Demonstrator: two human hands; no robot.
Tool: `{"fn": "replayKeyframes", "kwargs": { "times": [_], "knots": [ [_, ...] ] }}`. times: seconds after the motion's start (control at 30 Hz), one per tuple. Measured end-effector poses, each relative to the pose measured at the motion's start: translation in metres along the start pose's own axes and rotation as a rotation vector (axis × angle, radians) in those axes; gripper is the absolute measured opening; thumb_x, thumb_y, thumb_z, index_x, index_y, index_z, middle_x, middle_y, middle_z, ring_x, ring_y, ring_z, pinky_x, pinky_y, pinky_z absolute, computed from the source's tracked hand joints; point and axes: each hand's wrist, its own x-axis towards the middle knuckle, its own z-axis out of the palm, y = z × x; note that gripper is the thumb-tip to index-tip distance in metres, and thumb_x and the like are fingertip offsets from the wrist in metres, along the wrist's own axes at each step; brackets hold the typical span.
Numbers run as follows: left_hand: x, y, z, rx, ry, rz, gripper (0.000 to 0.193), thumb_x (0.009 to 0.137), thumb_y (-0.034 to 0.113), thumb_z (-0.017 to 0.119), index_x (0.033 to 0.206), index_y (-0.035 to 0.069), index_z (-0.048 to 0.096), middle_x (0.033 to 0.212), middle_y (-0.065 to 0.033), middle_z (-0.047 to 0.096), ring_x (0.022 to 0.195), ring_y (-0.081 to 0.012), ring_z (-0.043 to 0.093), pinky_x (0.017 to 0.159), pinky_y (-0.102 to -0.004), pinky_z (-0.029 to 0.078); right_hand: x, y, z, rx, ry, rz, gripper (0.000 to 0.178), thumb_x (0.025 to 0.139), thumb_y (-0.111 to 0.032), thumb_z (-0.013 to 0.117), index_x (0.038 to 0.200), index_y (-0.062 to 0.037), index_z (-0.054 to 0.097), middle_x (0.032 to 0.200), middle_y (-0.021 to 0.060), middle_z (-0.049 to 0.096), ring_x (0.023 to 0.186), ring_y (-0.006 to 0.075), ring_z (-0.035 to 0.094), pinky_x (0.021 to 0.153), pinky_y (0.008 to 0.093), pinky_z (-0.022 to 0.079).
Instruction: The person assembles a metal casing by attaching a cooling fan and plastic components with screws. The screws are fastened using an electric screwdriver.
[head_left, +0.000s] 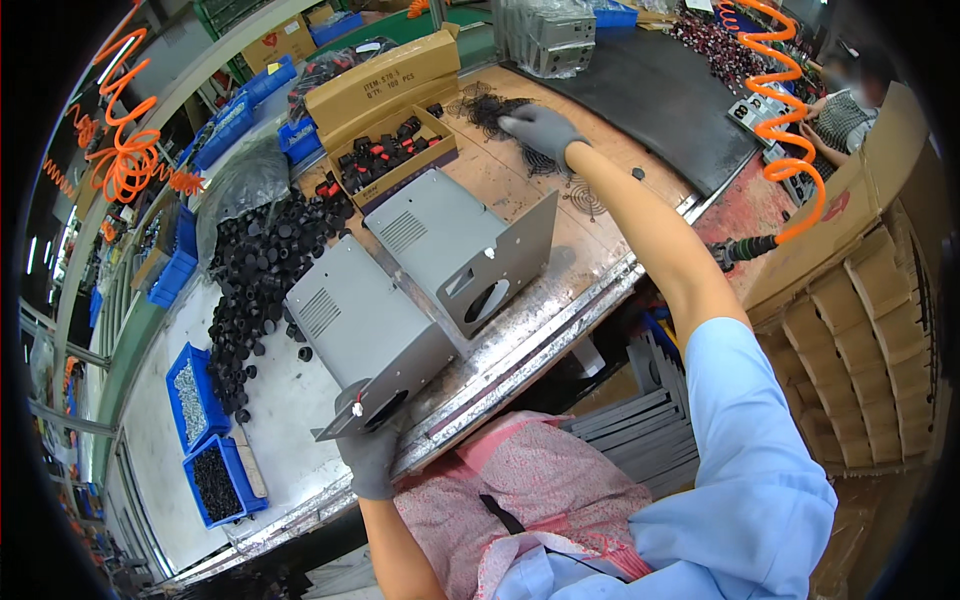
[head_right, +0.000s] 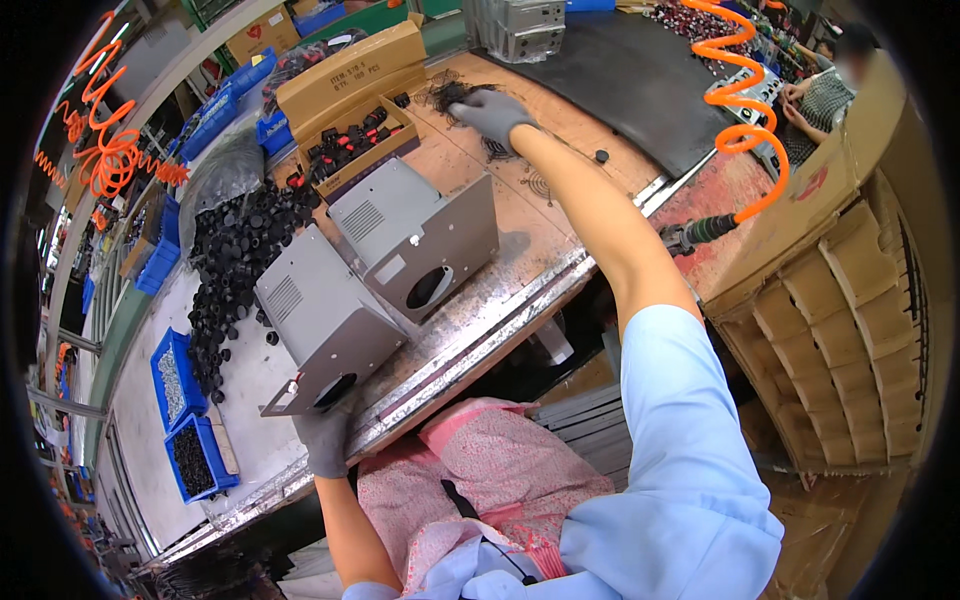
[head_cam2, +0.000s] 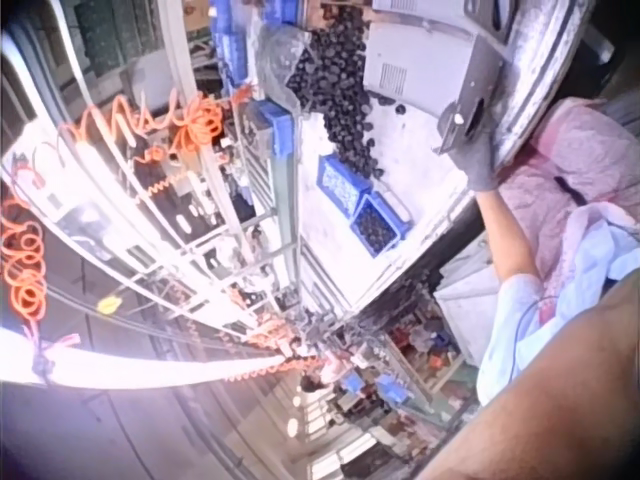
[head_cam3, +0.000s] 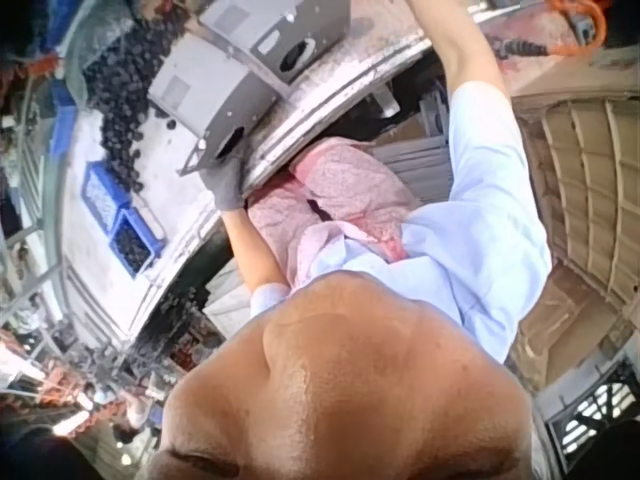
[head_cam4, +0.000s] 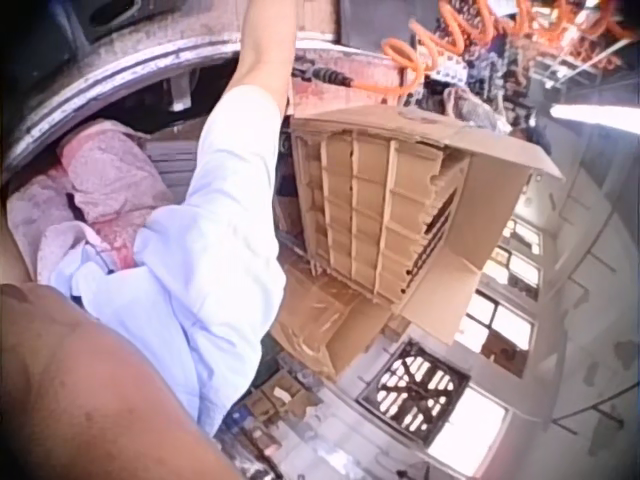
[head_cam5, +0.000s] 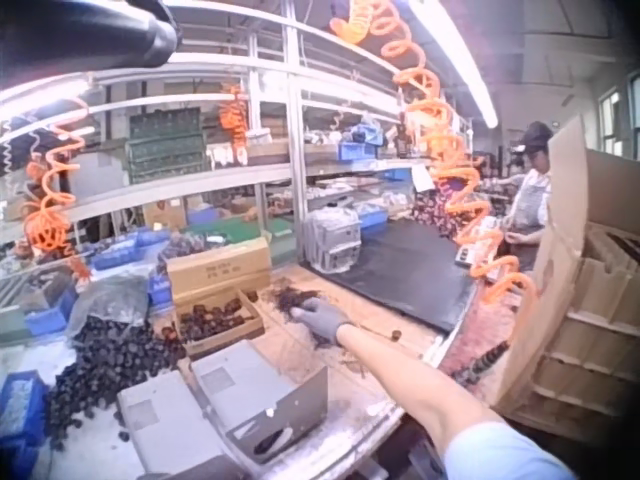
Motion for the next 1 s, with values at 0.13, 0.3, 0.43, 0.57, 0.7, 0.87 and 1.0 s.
{"fn": "replayKeyframes", "kwargs": {
  "times": [0.13, 0.3, 0.43, 0.57, 0.7, 0.87, 1.0],
  "knots": [
    [0.001, 0.007, 0.001, 0.063, -0.016, 0.014, 0.045, 0.054, 0.003, 0.078, 0.094, 0.006, 0.058, 0.096, -0.0092, 0.055, 0.090, -0.0235, 0.056, 0.079, -0.0327, 0.046, 0.005, 0.034, -0.001, -0.419, 0.100, 0.136, 0.069, 0.071, -0.058, 0.056, 0.123, -0.0131, 0.050, 0.116, 0.0169, 0.054, 0.110, 0.0315, 0.050, 0.092, 0.0381, 0.039],
    [0.003, 0.009, 0.001, -0.040, 0.018, 0.095, 0.042, 0.054, 0.001, 0.074, 0.092, 0.006, 0.058, 0.096, -0.0102, 0.056, 0.090, -0.0252, 0.056, 0.079, -0.0335, 0.046, 0.052, 0.042, 0.013, -0.443, -0.002, 0.249, 0.082, 0.068, -0.063, 0.057, 0.134, -0.0193, 0.037, 0.129, 0.0191, 0.042, 0.119, 0.0368, 0.040, 0.095, 0.0415, 0.036],
    [0.003, 0.008, -0.005, 0.022, 0.008, 0.169, 0.026, 0.063, 0.006, 0.070, 0.087, 0.004, 0.060, 0.092, -0.0130, 0.059, 0.088, -0.0271, 0.057, 0.078, -0.0335, 0.045, 0.091, 0.028, 0.022, -0.513, -0.030, 0.141, 0.090, 0.063, -0.066, 0.060, 0.137, -0.0239, 0.032, 0.138, 0.0198, 0.031, 0.127, 0.0377, 0.031, 0.100, 0.0456, 0.032],
    [0.004, 0.008, -0.004, 0.090, 0.005, 0.148, 0.036, 0.057, 0.018, 0.072, 0.089, 0.005, 0.063, 0.094, -0.0149, 0.060, 0.088, -0.0295, 0.057, 0.077, -0.0363, 0.046, 0.130, 0.029, 0.034, -0.604, -0.095, 0.118, 0.103, 0.053, -0.071, 0.065, 0.139, -0.0285, 0.027, 0.144, 0.0180, 0.022, 0.131, 0.0379, 0.023, 0.103, 0.0485, 0.026],
    [0.005, 0.011, -0.002, 0.091, 0.007, 0.078, 0.035, 0.056, 0.019, 0.072, 0.088, 0.006, 0.065, 0.092, -0.0157, 0.061, 0.089, -0.0293, 0.057, 0.076, -0.0361, 0.047, 0.149, 0.039, 0.061, -0.526, -0.067, 0.088, 0.095, 0.056, -0.072, 0.062, 0.137, -0.0370, 0.028, 0.144, 0.0146, 0.022, 0.131, 0.0350, 0.025, 0.100, 0.0587, 0.023],
    [0.003, 0.010, -0.003, 0.092, 0.016, 0.071, 0.039, 0.054, 0.021, 0.075, 0.088, 0.005, 0.065, 0.091, -0.0153, 0.061, 0.090, -0.0289, 0.057, 0.076, -0.0358, 0.047, 0.152, 0.036, 0.063, -0.688, -0.186, 0.113, 0.080, 0.064, -0.069, 0.054, 0.135, -0.0391, 0.032, 0.141, 0.0080, 0.033, 0.128, 0.0308, 0.034, 0.096, 0.0567, 0.029],
    [0.004, 0.008, -0.003, 0.074, 0.023, 0.111, 0.035, 0.056, 0.018, 0.074, 0.088, 0.005, 0.064, 0.091, -0.0144, 0.061, 0.089, -0.0283, 0.057, 0.077, -0.0357, 0.047, 0.131, 0.043, 0.049, -0.637, -0.208, 0.138, 0.076, 0.066, -0.060, 0.056, 0.134, -0.0357, 0.035, 0.136, 0.0122, 0.038, 0.124, 0.0325, 0.038, 0.099, 0.0523, 0.030]
  ]
}}
